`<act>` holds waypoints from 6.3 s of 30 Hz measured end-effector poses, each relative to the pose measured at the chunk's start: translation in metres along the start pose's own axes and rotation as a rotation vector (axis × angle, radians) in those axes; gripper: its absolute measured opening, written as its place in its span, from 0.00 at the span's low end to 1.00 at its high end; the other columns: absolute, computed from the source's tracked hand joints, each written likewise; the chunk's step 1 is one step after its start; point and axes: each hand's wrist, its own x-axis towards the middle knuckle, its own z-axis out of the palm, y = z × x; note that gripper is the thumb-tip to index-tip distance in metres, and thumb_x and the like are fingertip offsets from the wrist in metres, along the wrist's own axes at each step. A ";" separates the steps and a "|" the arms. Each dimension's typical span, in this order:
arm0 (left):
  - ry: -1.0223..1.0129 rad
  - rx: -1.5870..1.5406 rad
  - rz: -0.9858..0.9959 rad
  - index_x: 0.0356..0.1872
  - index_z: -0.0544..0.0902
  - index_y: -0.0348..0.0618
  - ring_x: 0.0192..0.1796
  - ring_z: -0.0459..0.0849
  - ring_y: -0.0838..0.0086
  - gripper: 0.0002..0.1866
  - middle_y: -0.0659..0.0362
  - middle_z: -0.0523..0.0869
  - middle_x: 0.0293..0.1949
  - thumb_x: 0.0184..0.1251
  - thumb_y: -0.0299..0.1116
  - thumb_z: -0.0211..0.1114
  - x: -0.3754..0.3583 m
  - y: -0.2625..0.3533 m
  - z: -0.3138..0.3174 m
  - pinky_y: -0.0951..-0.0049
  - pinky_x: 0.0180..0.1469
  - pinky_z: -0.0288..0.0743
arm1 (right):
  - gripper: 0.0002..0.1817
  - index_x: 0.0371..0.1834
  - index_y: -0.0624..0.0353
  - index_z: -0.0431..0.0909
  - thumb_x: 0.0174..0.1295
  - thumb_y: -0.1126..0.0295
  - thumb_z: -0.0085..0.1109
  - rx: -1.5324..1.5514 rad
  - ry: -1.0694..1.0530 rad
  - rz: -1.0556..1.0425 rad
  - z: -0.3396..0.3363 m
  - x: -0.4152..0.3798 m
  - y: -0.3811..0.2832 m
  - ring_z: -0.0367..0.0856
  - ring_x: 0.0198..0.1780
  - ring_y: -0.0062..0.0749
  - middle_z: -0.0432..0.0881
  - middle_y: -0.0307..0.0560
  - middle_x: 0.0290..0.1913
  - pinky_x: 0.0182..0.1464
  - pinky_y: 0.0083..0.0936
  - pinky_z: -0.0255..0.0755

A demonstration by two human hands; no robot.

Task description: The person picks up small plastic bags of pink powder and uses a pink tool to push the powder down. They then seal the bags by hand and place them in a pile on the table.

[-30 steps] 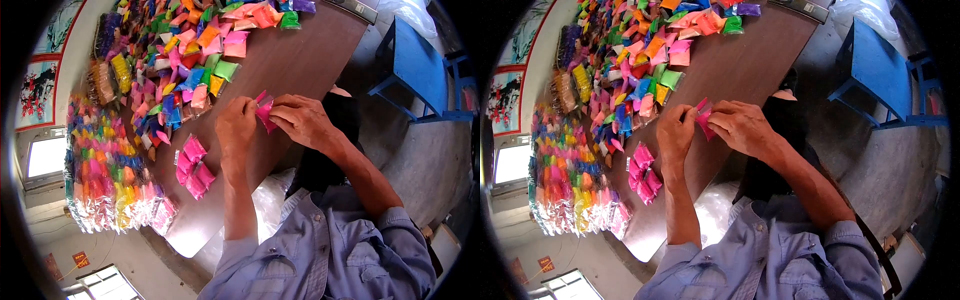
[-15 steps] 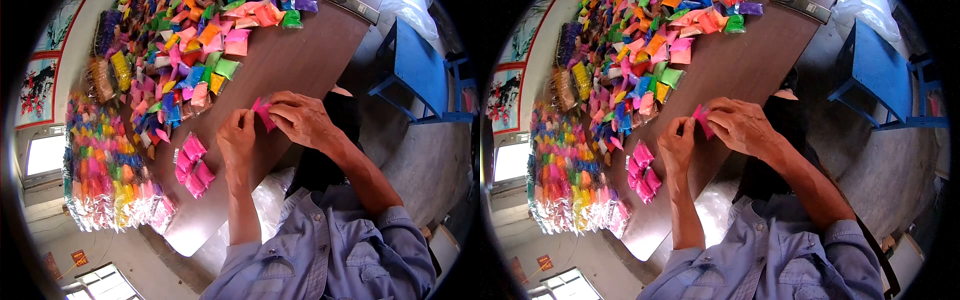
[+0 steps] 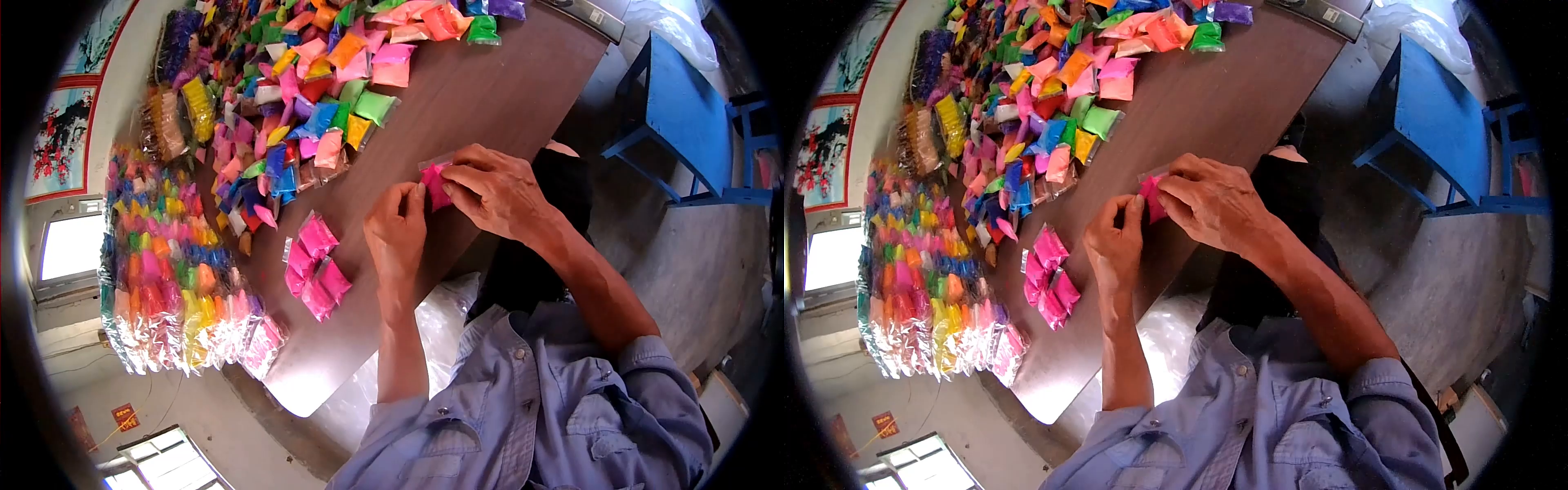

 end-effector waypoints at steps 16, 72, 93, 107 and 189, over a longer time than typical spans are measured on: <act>0.032 -0.141 -0.041 0.41 0.90 0.36 0.31 0.85 0.72 0.07 0.52 0.90 0.31 0.73 0.30 0.73 -0.018 0.000 0.001 0.70 0.37 0.79 | 0.06 0.40 0.59 0.88 0.63 0.71 0.71 0.032 0.011 0.017 -0.001 0.002 -0.001 0.90 0.44 0.42 0.89 0.46 0.46 0.47 0.33 0.84; 0.118 0.096 0.023 0.35 0.87 0.37 0.29 0.87 0.63 0.05 0.50 0.88 0.29 0.71 0.27 0.73 0.002 -0.006 0.002 0.63 0.34 0.79 | 0.14 0.41 0.55 0.86 0.56 0.65 0.81 -0.050 0.035 0.020 0.002 0.002 -0.002 0.85 0.54 0.41 0.86 0.43 0.49 0.51 0.36 0.82; 0.131 -0.009 0.040 0.36 0.87 0.38 0.29 0.87 0.63 0.05 0.49 0.88 0.29 0.71 0.28 0.73 -0.005 0.017 0.001 0.63 0.34 0.80 | 0.18 0.44 0.55 0.86 0.54 0.62 0.83 -0.054 -0.024 0.021 -0.003 0.001 -0.005 0.83 0.51 0.40 0.85 0.41 0.47 0.48 0.35 0.81; 0.248 0.052 0.018 0.38 0.86 0.37 0.31 0.88 0.60 0.06 0.49 0.88 0.31 0.73 0.29 0.73 -0.021 0.002 0.002 0.63 0.36 0.80 | 0.18 0.46 0.56 0.88 0.55 0.63 0.81 -0.094 -0.013 0.030 -0.001 -0.002 -0.003 0.85 0.51 0.39 0.89 0.44 0.49 0.50 0.34 0.83; 0.185 -0.065 -0.028 0.38 0.88 0.36 0.30 0.89 0.67 0.06 0.51 0.89 0.29 0.72 0.28 0.74 -0.024 0.019 0.004 0.67 0.35 0.81 | 0.11 0.44 0.58 0.88 0.58 0.73 0.74 -0.034 0.057 -0.058 -0.002 0.004 0.001 0.86 0.51 0.42 0.88 0.49 0.49 0.49 0.34 0.83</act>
